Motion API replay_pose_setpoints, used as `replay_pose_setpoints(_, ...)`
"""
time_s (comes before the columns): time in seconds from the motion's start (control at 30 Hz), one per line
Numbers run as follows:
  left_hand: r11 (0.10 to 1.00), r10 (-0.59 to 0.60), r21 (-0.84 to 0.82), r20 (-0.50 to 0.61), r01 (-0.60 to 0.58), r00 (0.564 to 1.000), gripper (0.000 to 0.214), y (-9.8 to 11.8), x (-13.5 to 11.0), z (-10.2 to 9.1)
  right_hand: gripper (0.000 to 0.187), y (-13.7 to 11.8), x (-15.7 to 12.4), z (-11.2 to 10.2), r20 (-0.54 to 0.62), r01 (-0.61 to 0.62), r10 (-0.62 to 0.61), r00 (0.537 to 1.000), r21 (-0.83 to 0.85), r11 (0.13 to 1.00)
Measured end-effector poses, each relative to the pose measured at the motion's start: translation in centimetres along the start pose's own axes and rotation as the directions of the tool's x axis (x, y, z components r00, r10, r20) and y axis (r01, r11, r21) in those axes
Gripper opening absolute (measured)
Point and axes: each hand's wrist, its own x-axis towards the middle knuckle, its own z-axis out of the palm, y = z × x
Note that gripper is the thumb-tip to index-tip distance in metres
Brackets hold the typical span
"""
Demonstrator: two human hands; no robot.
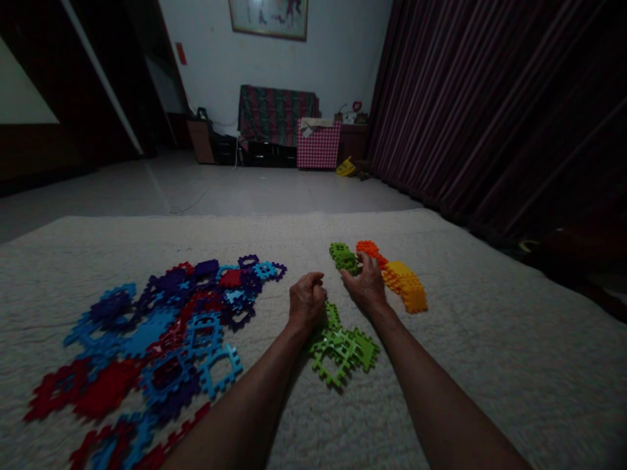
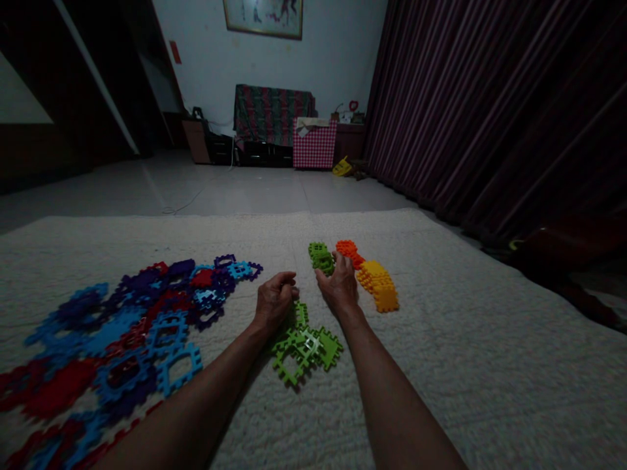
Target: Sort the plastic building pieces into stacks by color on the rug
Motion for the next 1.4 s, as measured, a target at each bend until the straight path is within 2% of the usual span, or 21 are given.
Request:
replay_pose_setpoints(0.13,0.999,-0.020,-0.026,-0.006,0.020,1.000,0.039,0.3,-0.1,-0.2,0.060,-0.2,-0.1,-0.1,-0.001,-0.011,0.011,1.000,-0.010,1.000)
replay_pose_setpoints(0.23,0.992,-0.061,-0.115,-0.013,0.059,0.998,0.041,0.4,-0.1,-0.3,0.058,-0.3,-0.1,-0.2,-0.035,-0.011,0.011,0.999,-0.010,1.000)
replay_pose_setpoints(0.33,0.958,-0.129,-0.260,-0.027,0.118,0.991,0.040,0.2,0.1,-0.2,0.042,-0.4,0.0,-0.4,-0.086,0.035,-0.031,0.996,0.039,0.999)
replay_pose_setpoints(0.43,0.911,-0.175,-0.389,-0.058,0.140,0.983,0.039,-0.2,0.3,-0.1,0.023,-0.9,0.0,-0.7,-0.136,0.149,-0.135,0.981,0.095,0.984)
replay_pose_setpoints(0.5,0.889,-0.186,-0.438,-0.079,0.134,0.979,0.041,-0.4,0.5,0.0,0.018,-1.5,-0.3,-1.0,-0.129,0.207,-0.192,0.973,0.122,0.971)
replay_pose_setpoints(0.6,0.864,-0.196,-0.485,-0.076,0.136,0.978,0.043,-0.6,0.7,-0.1,0.018,-2.5,-1.5,-1.5,0.010,0.215,-0.221,0.975,0.200,0.956)
replay_pose_setpoints(0.73,0.872,-0.197,-0.466,-0.060,0.147,0.979,0.041,-0.5,0.7,-0.1,0.017,-2.9,-3.1,-3.9,0.259,0.070,-0.144,0.955,0.274,0.959)
replay_pose_setpoints(0.8,0.891,-0.181,-0.433,-0.055,0.140,0.982,0.040,-0.5,0.7,-0.1,0.019,-2.7,-3.6,-6.3,0.410,-0.004,-0.113,0.905,0.273,0.962)
replay_pose_setpoints(0.83,0.898,-0.172,-0.420,-0.054,0.134,0.984,0.040,-0.5,0.6,0.0,0.023,-2.6,-3.8,-7.7,0.508,-0.033,-0.116,0.853,0.275,0.961)
replay_pose_setpoints(0.9,0.909,-0.155,-0.400,-0.053,0.122,0.986,0.040,-0.5,0.6,0.0,0.040,-2.3,-4.0,-10.4,0.698,-0.099,-0.133,0.703,0.282,0.954)
replay_pose_setpoints(0.93,0.914,-0.146,-0.390,-0.054,0.113,0.988,0.040,-0.6,0.5,0.0,0.051,-2.2,-4.1,-11.6,0.755,-0.112,-0.143,0.640,0.277,0.954)
replay_pose_setpoints(0.97,0.920,-0.134,-0.378,-0.052,0.105,0.990,0.040,-0.6,0.5,0.0,0.062,-2.2,-4.2,-12.5,0.790,-0.093,-0.151,0.594,0.254,0.963)
replay_pose_setpoints(1.0,0.925,-0.125,-0.367,-0.050,0.098,0.991,0.040,-0.6,0.5,0.0,0.070,-2.2,-4.4,-13.2,0.807,-0.057,-0.153,0.570,0.225,0.973)
replay_pose_setpoints(1.07,0.933,-0.120,-0.347,-0.049,0.096,0.992,0.040,-0.5,0.5,0.0,0.078,-2.5,-5.0,-13.8,0.808,0.037,-0.143,0.571,0.148,0.988)
replay_pose_setpoints(1.13,0.939,-0.126,-0.329,-0.054,0.102,0.991,0.040,-0.4,0.5,-0.1,0.073,-3.2,-5.8,-13.7,0.794,0.096,-0.133,0.593,0.094,0.991)
replay_pose_setpoints(1.23,0.948,-0.131,-0.299,-0.060,0.107,0.990,0.040,0.0,0.4,-0.2,0.063,-5.0,-7.1,-13.3,0.768,0.133,-0.181,0.614,0.126,0.983)
replay_pose_setpoints(1.3,0.950,-0.134,-0.290,-0.057,0.112,0.989,0.040,0.2,0.4,-0.3,0.062,-6.3,-7.7,-13.2,0.737,0.144,-0.218,0.639,0.164,0.976)
replay_pose_setpoints(1.4,0.955,-0.139,-0.271,-0.055,0.119,0.989,0.040,0.4,0.4,-0.5,0.063,-7.3,-7.6,-13.2,0.728,0.167,-0.243,0.641,0.177,0.970)
